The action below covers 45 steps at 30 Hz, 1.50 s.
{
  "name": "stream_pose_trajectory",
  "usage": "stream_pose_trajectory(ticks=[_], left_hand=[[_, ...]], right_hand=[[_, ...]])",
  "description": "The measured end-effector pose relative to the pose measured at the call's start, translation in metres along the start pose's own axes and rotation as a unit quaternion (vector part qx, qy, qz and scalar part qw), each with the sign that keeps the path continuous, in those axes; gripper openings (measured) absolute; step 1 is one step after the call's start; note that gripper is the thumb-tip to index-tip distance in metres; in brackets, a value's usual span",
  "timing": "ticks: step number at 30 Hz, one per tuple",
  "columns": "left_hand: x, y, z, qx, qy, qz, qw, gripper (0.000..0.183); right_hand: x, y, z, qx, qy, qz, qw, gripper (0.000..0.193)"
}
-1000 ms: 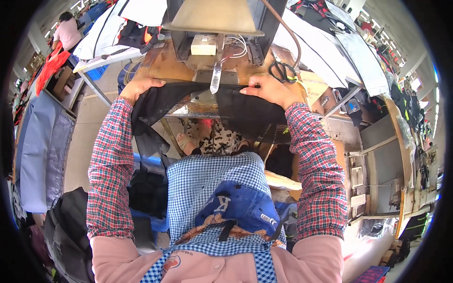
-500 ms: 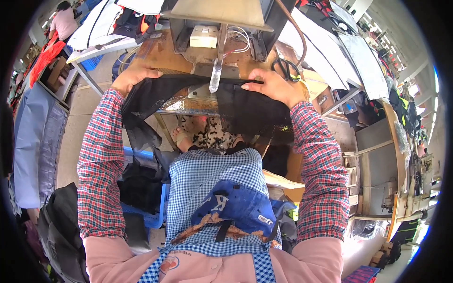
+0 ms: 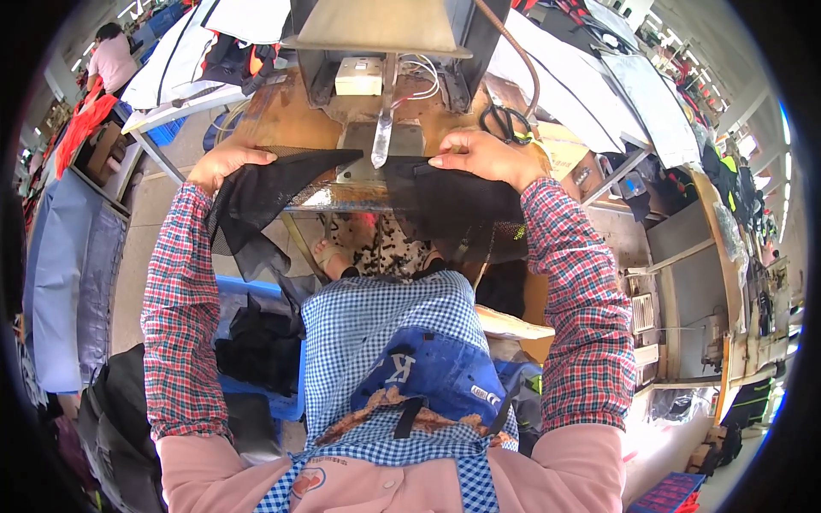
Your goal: Operating an industrial heat press machine to fuse or join black mesh fabric panels.
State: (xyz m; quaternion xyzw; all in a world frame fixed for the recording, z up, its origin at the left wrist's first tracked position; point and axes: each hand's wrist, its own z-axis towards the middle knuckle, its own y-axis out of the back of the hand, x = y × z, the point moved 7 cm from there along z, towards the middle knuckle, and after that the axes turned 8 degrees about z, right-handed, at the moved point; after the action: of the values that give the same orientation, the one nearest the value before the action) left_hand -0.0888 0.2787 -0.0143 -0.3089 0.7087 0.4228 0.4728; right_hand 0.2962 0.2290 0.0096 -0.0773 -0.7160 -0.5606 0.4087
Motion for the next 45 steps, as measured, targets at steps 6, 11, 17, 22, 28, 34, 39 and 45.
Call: stream_pose_trajectory(ticks=[6, 11, 17, 22, 28, 34, 39, 45], left_hand=[[0.012, 0.006, -0.002, -0.007, 0.06, -0.041, 0.997, 0.033], [0.014, 0.007, -0.001, -0.008, 0.049, -0.048, 0.998, 0.032], [0.014, 0.006, -0.001, 0.0, 0.063, -0.063, 0.996, 0.031], [0.015, 0.006, -0.001, 0.01, 0.054, -0.082, 0.995, 0.033], [0.02, 0.009, 0.001, 0.01, 0.064, -0.076, 0.995, 0.034], [0.017, 0.008, 0.0, 0.012, 0.063, -0.053, 0.997, 0.037], [0.009, 0.008, -0.005, 0.019, 0.035, -0.002, 0.999, 0.041], [0.005, 0.009, -0.006, 0.022, 0.04, 0.056, 0.997, 0.044]], right_hand=[[0.005, -0.005, 0.006, 0.02, 0.005, -0.001, 1.0, 0.031], [0.008, -0.009, 0.01, 0.032, 0.006, 0.0, 0.999, 0.03], [0.004, -0.009, 0.012, 0.037, -0.003, -0.003, 0.999, 0.028], [0.008, -0.011, 0.013, 0.037, 0.003, -0.008, 0.999, 0.027], [0.006, -0.011, 0.015, 0.042, 0.005, -0.004, 0.999, 0.025], [0.003, -0.012, 0.014, 0.042, 0.009, 0.002, 0.999, 0.023], [0.005, -0.012, 0.013, 0.047, 0.009, 0.002, 0.999, 0.027], [0.007, -0.009, 0.008, 0.038, 0.025, -0.023, 0.999, 0.031]])
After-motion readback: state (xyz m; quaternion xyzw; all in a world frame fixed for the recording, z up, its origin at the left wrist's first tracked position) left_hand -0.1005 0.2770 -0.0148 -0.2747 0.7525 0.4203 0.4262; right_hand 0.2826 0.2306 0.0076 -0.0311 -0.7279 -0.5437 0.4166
